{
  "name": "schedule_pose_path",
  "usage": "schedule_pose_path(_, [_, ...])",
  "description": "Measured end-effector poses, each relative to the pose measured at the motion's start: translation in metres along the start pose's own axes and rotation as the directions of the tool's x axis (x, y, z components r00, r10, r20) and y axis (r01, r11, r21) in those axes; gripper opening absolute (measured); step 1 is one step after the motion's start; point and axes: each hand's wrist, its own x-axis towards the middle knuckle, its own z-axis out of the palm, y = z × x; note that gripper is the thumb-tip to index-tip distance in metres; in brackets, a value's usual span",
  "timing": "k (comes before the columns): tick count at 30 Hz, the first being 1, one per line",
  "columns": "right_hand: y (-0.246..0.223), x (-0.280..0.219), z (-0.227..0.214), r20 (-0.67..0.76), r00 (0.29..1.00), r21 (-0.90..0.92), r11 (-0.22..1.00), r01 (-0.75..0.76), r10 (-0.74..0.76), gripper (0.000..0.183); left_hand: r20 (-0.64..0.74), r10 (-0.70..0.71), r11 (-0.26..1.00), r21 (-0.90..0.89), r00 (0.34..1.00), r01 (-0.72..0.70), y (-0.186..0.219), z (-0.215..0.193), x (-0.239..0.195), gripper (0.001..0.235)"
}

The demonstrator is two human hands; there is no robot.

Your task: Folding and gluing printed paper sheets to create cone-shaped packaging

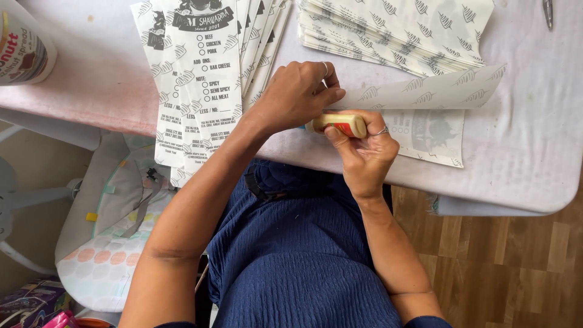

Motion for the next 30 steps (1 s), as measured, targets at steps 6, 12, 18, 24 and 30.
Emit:
schedule_pose_path(6, [0.007,0.017,-0.096,-0.283,0.954,0.108,0.985,0.132,-0.097,0.045,-0.056,0.203,0.979,0.005,0.977,-0.203,0.001,0.012,-0.022,0.019])
schedule_pose_path(12, [0.007,0.013,-0.227,-0.226,0.973,-0.408,0.904,-0.127,0.035,0.032,-0.067,0.332,0.934,0.166,0.941,-0.318,0.014,0.018,-0.052,0.017])
schedule_pose_path(18, [-0.005,0.002,-0.229,0.179,0.929,-0.857,0.412,0.310,-0.325,0.013,-0.187,0.478,0.874,0.204,0.858,-0.442,0.000,0.032,-0.061,0.012])
schedule_pose_path(24, [-0.015,0.000,-0.165,0.368,0.880,-0.566,0.679,0.468,-0.300,0.013,-0.294,0.533,0.841,0.289,0.793,-0.458,-0.007,0.035,-0.070,0.007])
schedule_pose_path(30, [-0.012,0.002,-0.165,0.365,0.867,-0.569,0.656,0.495,-0.338,0.008,-0.363,0.501,0.860,0.309,0.786,-0.406,-0.007,0.040,-0.074,0.011])
